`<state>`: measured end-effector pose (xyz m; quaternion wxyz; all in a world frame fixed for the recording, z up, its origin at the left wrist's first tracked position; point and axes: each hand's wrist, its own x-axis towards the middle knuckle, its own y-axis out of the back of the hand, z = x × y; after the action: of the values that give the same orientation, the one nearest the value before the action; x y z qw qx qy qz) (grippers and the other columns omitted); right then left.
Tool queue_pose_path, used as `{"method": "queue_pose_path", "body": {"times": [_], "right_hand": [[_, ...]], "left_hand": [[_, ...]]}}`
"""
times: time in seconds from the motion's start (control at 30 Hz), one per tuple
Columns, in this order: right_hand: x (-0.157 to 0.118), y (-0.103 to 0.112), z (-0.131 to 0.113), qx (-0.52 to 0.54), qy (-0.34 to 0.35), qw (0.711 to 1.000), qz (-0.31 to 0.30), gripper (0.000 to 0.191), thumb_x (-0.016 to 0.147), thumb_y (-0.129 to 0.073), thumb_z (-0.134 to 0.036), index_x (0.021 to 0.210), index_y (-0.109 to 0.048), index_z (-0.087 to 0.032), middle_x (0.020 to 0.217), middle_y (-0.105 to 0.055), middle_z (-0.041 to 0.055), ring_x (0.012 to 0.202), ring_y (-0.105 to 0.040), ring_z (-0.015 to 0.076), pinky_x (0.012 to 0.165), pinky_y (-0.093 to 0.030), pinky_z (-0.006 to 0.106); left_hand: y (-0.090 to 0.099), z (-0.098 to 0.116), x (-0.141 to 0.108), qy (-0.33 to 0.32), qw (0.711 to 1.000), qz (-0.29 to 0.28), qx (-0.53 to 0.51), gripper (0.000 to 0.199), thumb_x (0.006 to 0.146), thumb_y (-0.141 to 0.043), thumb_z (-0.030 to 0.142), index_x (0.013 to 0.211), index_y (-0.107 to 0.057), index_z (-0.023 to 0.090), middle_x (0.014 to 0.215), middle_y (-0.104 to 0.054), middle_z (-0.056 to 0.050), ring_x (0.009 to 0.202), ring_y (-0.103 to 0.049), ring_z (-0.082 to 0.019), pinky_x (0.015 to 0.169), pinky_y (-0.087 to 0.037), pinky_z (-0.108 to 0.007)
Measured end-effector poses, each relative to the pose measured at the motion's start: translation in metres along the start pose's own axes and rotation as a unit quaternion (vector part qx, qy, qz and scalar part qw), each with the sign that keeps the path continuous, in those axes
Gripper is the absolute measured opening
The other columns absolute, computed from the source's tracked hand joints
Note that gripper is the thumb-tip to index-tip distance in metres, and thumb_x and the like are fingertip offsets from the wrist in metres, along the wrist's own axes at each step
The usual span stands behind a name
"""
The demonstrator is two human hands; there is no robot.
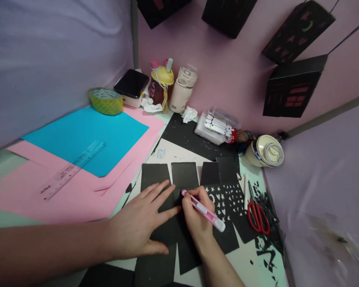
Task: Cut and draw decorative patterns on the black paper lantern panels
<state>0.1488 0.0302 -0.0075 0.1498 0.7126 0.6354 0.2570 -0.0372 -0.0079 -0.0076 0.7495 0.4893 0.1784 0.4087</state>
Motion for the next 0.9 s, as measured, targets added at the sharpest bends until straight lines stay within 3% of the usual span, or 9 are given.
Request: {"method": "queue_pose_path", "body": {"times": [0.37, 0.57, 0.77, 0.9], "right_hand": [[-0.001, 0.0, 0.0, -0.011, -0.019, 1.0, -0.017, 0.017, 0.08, -0.06, -0.029, 0.067, -0.052, -0.022, 0.059, -0.055, -0.0033, 0.053, -0.049, 0.0139, 0.052, -0.039, 0.025], [-0.002, 0.002, -0.01, -0.047, -0.009, 0.997, -0.052, 0.016, 0.082, -0.059, -0.029, 0.07, -0.051, -0.022, 0.062, -0.055, -0.0034, 0.056, -0.05, 0.0138, 0.053, -0.039, 0.025], [-0.011, -0.006, -0.014, -0.074, 0.002, 0.997, 0.015, 0.015, 0.081, -0.057, -0.028, 0.07, -0.05, -0.021, 0.059, -0.054, -0.0039, 0.055, -0.05, 0.0135, 0.054, -0.041, 0.024], [-0.016, -0.009, -0.014, -0.079, 0.013, 0.996, 0.027, 0.013, 0.082, -0.056, -0.027, 0.071, -0.052, -0.021, 0.059, -0.056, -0.0033, 0.054, -0.052, 0.0134, 0.055, -0.042, 0.024]], "left_hand": [[0.0, 0.0, 0.0, 0.0, 1.0, -0.011, 0.003, 0.082, 0.079, -0.046, 0.078, 0.143, -0.04, 0.027, 0.158, -0.017, -0.015, 0.145, -0.01, -0.039, 0.113, -0.016, -0.054], [0.002, -0.003, -0.001, -0.006, 0.999, -0.032, -0.006, 0.091, 0.072, -0.051, 0.081, 0.144, -0.038, 0.027, 0.159, -0.013, -0.014, 0.145, -0.007, -0.037, 0.113, -0.015, -0.052], [0.008, -0.01, -0.001, -0.029, 0.997, -0.073, -0.017, 0.093, 0.069, -0.054, 0.081, 0.143, -0.04, 0.027, 0.16, -0.007, -0.013, 0.146, -0.005, -0.038, 0.113, -0.009, -0.053], [0.012, -0.013, -0.001, -0.045, 0.996, -0.075, -0.035, 0.088, 0.069, -0.055, 0.08, 0.141, -0.044, 0.03, 0.161, -0.003, -0.01, 0.146, -0.005, -0.038, 0.113, -0.01, -0.053]]}}
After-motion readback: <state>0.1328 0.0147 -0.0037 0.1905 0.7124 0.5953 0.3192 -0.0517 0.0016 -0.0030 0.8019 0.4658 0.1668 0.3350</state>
